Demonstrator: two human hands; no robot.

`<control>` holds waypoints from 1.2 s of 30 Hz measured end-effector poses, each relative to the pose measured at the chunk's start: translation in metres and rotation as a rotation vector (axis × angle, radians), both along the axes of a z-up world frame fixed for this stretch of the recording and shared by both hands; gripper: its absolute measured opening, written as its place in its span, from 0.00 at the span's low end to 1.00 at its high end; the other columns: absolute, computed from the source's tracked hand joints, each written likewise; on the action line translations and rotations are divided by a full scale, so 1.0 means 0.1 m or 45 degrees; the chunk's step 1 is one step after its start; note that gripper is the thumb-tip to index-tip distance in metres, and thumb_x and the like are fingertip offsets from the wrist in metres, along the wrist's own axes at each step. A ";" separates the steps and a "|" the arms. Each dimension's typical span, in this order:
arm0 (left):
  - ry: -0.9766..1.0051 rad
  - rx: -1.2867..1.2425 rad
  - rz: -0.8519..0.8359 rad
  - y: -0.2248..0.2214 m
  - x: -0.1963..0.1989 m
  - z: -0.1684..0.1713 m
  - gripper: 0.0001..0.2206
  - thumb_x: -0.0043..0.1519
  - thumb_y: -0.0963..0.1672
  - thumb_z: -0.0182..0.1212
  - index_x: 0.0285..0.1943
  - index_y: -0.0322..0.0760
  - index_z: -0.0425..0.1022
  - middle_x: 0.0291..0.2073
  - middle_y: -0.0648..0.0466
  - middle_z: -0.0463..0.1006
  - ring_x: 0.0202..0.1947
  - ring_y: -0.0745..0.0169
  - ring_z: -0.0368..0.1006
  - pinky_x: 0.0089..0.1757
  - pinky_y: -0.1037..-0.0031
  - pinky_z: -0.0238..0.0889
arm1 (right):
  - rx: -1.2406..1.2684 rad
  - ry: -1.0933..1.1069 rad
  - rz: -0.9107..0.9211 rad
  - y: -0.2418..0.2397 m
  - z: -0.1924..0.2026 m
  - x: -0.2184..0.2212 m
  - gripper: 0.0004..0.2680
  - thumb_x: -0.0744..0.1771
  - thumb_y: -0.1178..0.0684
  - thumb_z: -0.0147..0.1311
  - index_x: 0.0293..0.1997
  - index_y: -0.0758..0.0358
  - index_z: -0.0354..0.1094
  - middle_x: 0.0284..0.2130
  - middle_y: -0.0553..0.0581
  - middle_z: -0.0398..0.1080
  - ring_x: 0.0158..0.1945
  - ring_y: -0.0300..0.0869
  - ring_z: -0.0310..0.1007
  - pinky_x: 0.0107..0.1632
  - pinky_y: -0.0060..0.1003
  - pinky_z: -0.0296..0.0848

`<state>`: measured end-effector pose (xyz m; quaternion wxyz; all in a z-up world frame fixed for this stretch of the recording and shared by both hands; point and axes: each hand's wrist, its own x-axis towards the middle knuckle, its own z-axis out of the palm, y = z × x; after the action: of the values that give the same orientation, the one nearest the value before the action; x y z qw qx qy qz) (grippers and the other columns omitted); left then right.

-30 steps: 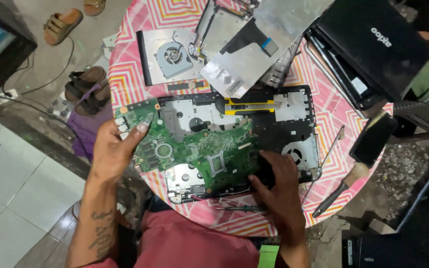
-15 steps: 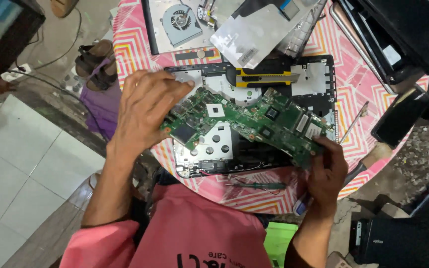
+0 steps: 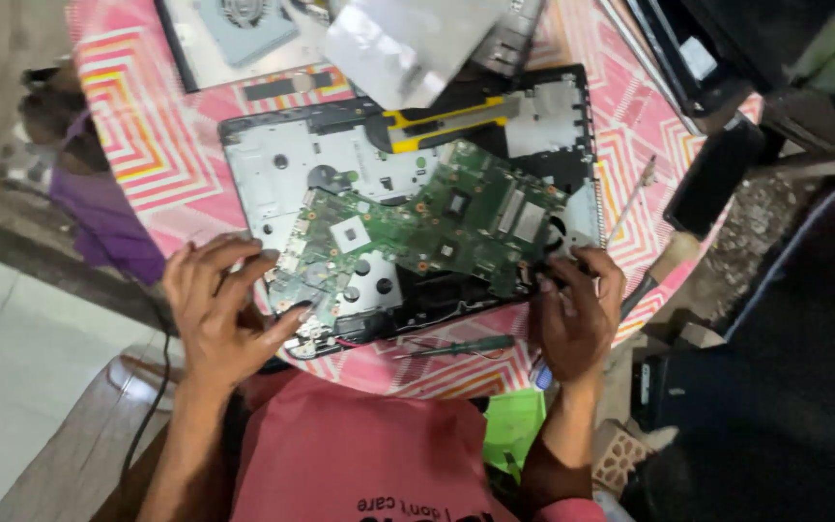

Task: Disassembling a laptop by removing screws and lifting out the motherboard.

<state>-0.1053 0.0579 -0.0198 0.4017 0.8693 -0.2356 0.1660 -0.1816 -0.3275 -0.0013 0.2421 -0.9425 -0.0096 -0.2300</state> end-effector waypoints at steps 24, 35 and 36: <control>-0.192 0.043 0.109 -0.12 0.08 -0.05 0.23 0.60 0.54 0.63 0.42 0.27 0.80 0.43 0.40 0.72 0.54 0.35 0.68 0.58 0.51 0.61 | 0.006 0.718 -0.351 0.08 0.27 -0.55 0.08 0.67 0.52 0.56 0.45 0.58 0.58 0.20 0.48 0.59 0.19 0.38 0.56 0.23 0.37 0.56; -0.181 -0.013 0.118 -0.16 0.11 -0.06 0.26 0.65 0.54 0.49 0.43 0.23 0.79 0.43 0.40 0.72 0.54 0.38 0.66 0.59 0.51 0.61 | 0.547 0.126 -0.219 -0.14 0.11 -1.05 0.04 0.67 0.62 0.47 0.39 0.67 0.69 0.33 0.59 0.73 0.37 0.46 0.76 0.42 0.37 0.75; -0.180 -0.028 0.116 -0.17 0.12 -0.03 0.25 0.68 0.53 0.46 0.42 0.23 0.79 0.42 0.40 0.72 0.54 0.38 0.66 0.58 0.52 0.61 | 0.624 0.026 -0.174 -0.20 0.07 -1.19 0.07 0.67 0.55 0.45 0.40 0.65 0.69 0.34 0.61 0.74 0.38 0.49 0.77 0.45 0.43 0.76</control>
<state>-0.0928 0.0408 -0.0230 0.3858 0.8607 -0.2217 0.2475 -0.3009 -0.3475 0.0060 0.4475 -0.8564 0.1125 -0.2317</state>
